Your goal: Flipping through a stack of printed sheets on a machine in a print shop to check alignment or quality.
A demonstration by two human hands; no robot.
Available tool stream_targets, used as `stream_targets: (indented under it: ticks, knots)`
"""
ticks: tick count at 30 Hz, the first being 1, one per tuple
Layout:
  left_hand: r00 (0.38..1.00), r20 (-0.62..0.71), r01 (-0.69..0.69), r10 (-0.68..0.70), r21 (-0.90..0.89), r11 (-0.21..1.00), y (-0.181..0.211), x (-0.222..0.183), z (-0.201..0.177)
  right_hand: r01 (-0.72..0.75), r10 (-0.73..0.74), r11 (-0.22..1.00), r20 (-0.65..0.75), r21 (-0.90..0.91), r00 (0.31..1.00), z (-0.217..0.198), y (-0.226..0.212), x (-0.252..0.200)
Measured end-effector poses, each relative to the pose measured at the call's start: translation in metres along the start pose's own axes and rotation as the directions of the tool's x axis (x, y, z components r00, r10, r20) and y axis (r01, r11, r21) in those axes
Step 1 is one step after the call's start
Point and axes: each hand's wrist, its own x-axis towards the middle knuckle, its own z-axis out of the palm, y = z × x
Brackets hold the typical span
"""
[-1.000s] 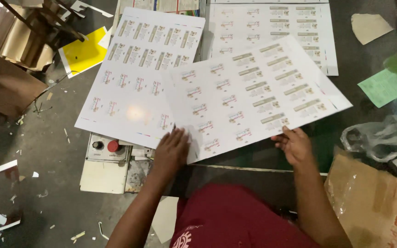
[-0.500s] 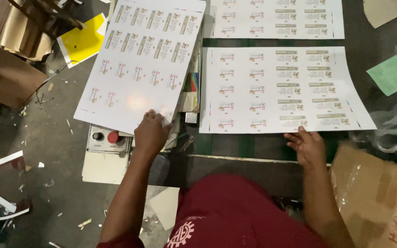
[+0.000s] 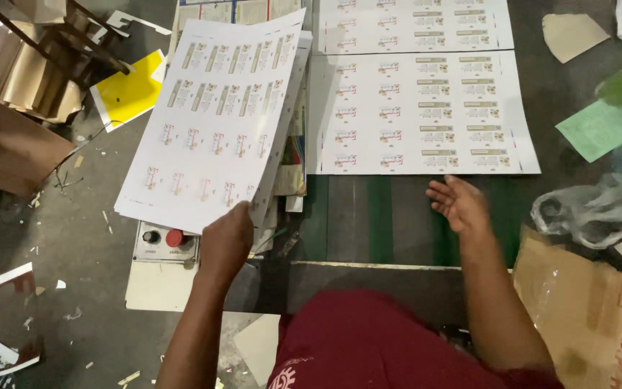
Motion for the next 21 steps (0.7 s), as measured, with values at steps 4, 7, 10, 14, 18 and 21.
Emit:
stream_targets:
  ticks: [4, 7, 10, 14, 18, 21]
  knots:
    - [0.976, -0.124, -0.199, 0.180, -0.157, 0.967, 0.022, -0.019, 0.008, 0.027, -0.011, 0.996, 0.173, -0.089, 0.985, 0.021, 0.022, -0.016]
    - [0.929, -0.165, -0.361, 0.332, -0.199, 0.911, 0.028, -0.032, 0.035, 0.066, 0.028, 0.951, 0.299, -0.301, 0.954, 0.082, -0.001, -0.050]
    - [0.883, -0.117, -0.469, 0.455, -0.157, 0.869, 0.030, -0.042, 0.049, 0.089, 0.035, 0.969, 0.486, -0.230, 0.873, 0.113, -0.016, -0.058]
    - [0.875, 0.050, -0.472, 0.482, -0.137, 0.871, 0.044, -0.047, 0.026, 0.058, 0.043, 0.974, 0.432, -0.218, 0.901, 0.125, -0.033, -0.052]
    - [0.819, 0.160, -0.537, 0.552, -0.125, 0.834, 0.038, -0.054, 0.029, 0.056, 0.029, 0.961, 0.298, -0.272, 0.954, 0.093, -0.016, -0.030]
    - [0.775, 0.183, -0.585, 0.605, -0.154, 0.796, 0.037, -0.056, 0.038, -0.023, 0.079, 0.972, 0.230, -0.236, 0.970, 0.072, -0.011, -0.031]
